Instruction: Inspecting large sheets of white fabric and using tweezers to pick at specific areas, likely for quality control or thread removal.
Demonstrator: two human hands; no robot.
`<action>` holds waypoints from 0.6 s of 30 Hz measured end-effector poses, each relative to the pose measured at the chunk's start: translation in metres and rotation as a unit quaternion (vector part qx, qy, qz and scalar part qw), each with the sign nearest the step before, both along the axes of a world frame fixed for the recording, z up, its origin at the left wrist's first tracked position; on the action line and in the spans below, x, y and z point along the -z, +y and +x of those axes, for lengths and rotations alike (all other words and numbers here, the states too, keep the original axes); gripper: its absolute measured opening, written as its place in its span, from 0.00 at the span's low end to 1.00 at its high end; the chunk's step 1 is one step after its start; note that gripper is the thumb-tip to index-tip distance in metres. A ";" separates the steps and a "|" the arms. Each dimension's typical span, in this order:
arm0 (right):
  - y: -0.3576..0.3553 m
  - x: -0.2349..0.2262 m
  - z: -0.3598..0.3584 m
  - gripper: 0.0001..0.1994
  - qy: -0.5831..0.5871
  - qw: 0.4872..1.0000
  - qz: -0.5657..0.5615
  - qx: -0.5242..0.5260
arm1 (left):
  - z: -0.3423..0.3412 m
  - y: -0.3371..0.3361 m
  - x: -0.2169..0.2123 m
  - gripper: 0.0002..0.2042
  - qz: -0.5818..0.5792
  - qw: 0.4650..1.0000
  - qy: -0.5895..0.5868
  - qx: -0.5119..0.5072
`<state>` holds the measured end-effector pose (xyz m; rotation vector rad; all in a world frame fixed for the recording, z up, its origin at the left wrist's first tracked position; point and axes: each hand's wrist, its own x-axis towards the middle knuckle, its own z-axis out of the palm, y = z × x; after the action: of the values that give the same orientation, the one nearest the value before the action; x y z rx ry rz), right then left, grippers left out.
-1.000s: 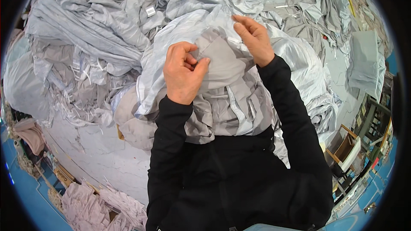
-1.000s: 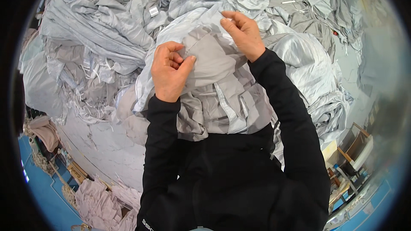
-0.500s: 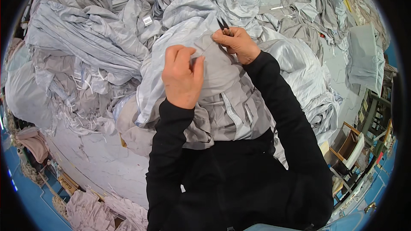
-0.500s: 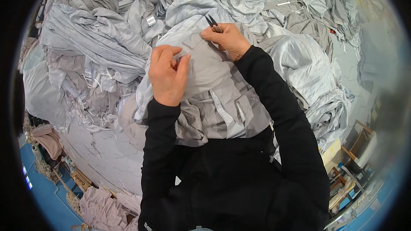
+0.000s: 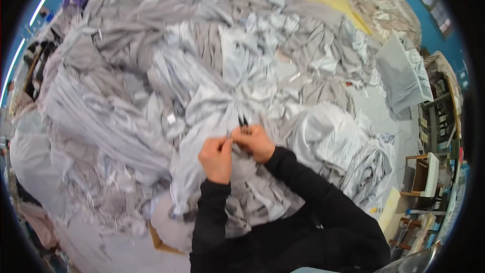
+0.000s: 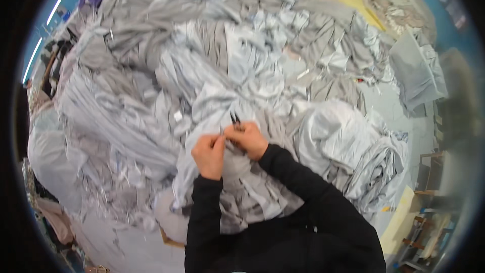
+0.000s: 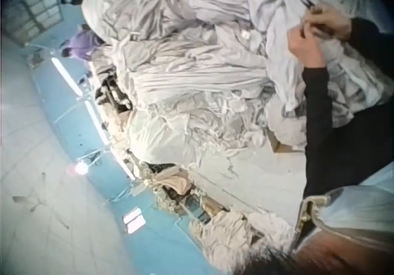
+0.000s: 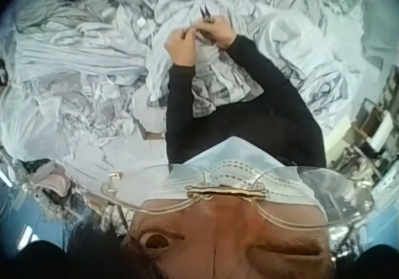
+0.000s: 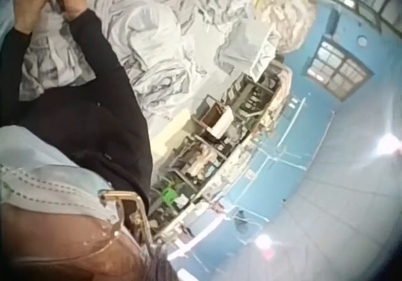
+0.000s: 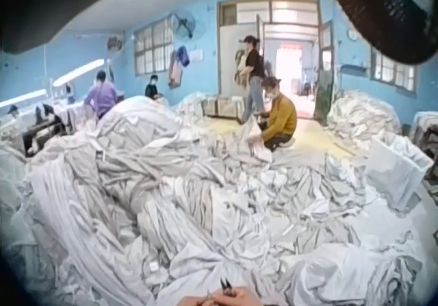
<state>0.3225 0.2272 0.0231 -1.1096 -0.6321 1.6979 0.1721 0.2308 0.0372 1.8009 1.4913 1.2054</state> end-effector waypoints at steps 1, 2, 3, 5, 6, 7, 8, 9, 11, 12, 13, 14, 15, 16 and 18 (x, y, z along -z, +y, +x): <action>-0.003 0.005 -0.003 0.08 0.010 0.999 0.028 0.014 | -0.002 -0.003 0.006 0.04 -0.003 1.000 -0.019 0.005; -0.007 0.009 -0.006 0.07 0.024 0.998 0.048 0.022 | -0.002 -0.005 0.007 0.04 0.011 1.000 -0.023 0.008; -0.010 0.004 -0.009 0.07 0.020 0.998 0.058 0.023 | -0.003 -0.008 0.007 0.04 0.008 0.998 -0.054 0.007; -0.014 -0.004 -0.015 0.06 0.024 0.997 0.050 0.050 | -0.003 -0.011 0.010 0.03 0.030 0.995 -0.094 0.019; -0.013 -0.006 -0.017 0.06 0.024 0.997 0.054 0.045 | -0.003 -0.012 0.011 0.03 0.034 0.995 -0.094 0.015; -0.014 -0.006 -0.018 0.07 0.030 0.997 0.046 0.059 | -0.001 -0.014 0.012 0.03 0.008 0.990 -0.137 0.007; -0.014 -0.007 -0.019 0.08 0.038 0.996 0.039 0.072 | -0.002 -0.015 0.011 0.03 -0.017 0.984 -0.179 -0.001; -0.014 -0.008 -0.020 0.08 0.040 0.996 0.039 0.066 | -0.003 -0.017 0.011 0.03 -0.015 0.984 -0.178 -0.006; -0.013 -0.012 -0.021 0.07 0.071 0.995 0.022 0.071 | -0.007 -0.019 0.010 0.03 -0.056 0.971 -0.234 -0.003; -0.014 -0.013 -0.023 0.07 0.072 0.995 0.022 0.066 | -0.008 -0.022 0.007 0.03 -0.054 0.971 -0.233 -0.008; -0.018 -0.013 -0.024 0.07 0.067 0.996 0.021 0.060 | -0.009 -0.027 0.003 0.03 -0.063 0.966 -0.249 -0.011; -0.019 -0.016 -0.027 0.07 0.062 0.996 0.021 0.054 | -0.010 -0.030 -0.002 0.03 -0.071 0.961 -0.265 -0.012; -0.022 -0.019 -0.029 0.07 0.063 0.997 0.022 0.049 | -0.012 -0.034 -0.003 0.03 -0.068 0.962 -0.265 -0.017; -0.028 -0.024 -0.032 0.07 0.037 0.998 0.016 0.053 | -0.015 -0.041 -0.004 0.03 -0.057 0.967 -0.249 -0.011; -0.038 -0.030 -0.036 0.06 0.011 0.999 0.009 0.052 | -0.019 -0.053 -0.007 0.03 -0.047 0.972 -0.232 -0.010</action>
<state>0.2860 0.1890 0.0534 -1.0911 -0.5641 1.6110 0.1536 0.1774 0.0446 1.3249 1.2707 1.4207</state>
